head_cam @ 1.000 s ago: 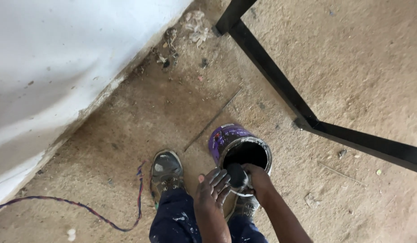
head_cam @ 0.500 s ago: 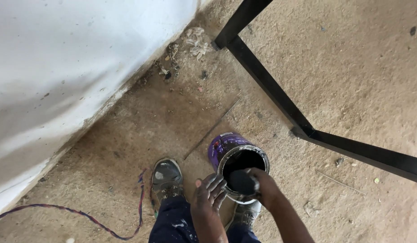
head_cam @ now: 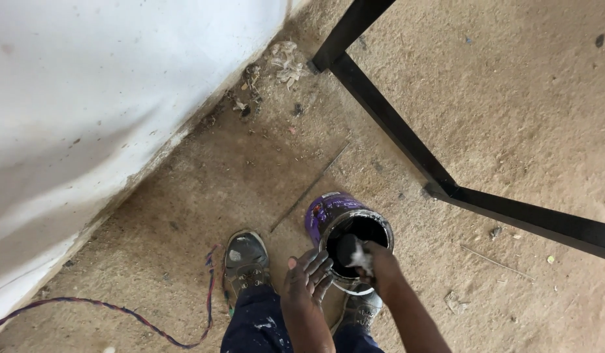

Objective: Painting a black metal furniture frame by dipping a cloth into a paint can and wiping it onto the metal surfaces.

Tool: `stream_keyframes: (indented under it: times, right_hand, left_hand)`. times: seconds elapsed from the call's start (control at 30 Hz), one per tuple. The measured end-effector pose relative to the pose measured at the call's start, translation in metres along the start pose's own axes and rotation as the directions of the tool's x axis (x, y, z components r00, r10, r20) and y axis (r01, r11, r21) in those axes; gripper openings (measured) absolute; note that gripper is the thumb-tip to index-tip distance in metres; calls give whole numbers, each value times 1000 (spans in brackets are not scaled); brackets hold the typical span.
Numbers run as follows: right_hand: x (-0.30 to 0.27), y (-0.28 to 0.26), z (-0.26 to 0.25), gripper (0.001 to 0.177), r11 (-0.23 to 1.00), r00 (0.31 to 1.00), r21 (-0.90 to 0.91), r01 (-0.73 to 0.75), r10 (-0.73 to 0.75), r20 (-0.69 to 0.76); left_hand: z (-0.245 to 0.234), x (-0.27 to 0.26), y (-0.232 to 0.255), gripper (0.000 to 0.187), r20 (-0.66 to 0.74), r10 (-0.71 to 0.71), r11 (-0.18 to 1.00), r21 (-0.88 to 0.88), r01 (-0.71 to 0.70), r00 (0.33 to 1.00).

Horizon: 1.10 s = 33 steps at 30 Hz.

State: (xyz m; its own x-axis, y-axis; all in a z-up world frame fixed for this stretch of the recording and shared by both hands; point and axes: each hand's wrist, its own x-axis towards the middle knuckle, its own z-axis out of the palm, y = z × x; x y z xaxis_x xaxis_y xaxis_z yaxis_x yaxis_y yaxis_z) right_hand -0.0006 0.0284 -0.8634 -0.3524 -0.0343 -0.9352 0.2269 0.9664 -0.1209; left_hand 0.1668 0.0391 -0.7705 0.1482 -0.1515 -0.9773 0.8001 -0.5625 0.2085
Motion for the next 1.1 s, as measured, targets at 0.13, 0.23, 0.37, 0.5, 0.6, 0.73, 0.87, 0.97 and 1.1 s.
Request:
stream_keyframes:
  times: [0.13,0.23,0.37,0.5,0.6,0.73,0.87,0.97,1.1]
  right_hand:
    - [-11,3,6,34,990,993,-110,93,-101,-66]
    - [-24,-9,-2,35,940,941,-206,271,-304,-147]
    - [-23,-16,-25,14,804,796,-103,586,-595,-116]
    - [-3,-25,-37,18,793,788,-163,586,-605,-113]
    - [20,-17,-39,16,800,802,-69,596,-597,1]
    - [12,-20,-31,13,801,808,-109,589,-583,82]
    - [17,-25,-32,13,770,766,-6,638,-634,108]
    - [34,-30,-43,12,760,758,-2,650,-647,82]
    - [46,-41,-56,11,747,745,45,663,-665,55]
  left_hand:
    - [4,-8,8,70,-27,-13,997,82,15,1000]
    - [2,2,-4,66,-30,9,979,204,-3,1000]
    - [-9,51,-46,80,20,-4,805,593,-9,1000]
    - [-1,64,-62,74,67,-62,817,576,12,996]
    - [-2,61,-67,87,156,36,794,595,-123,987]
    - [11,40,-53,86,63,-90,839,542,42,994]
    - [23,28,-45,80,31,-81,811,583,48,996]
    - [30,26,-48,74,154,-12,884,464,-62,988]
    - [41,40,-61,67,249,10,923,370,-105,968]
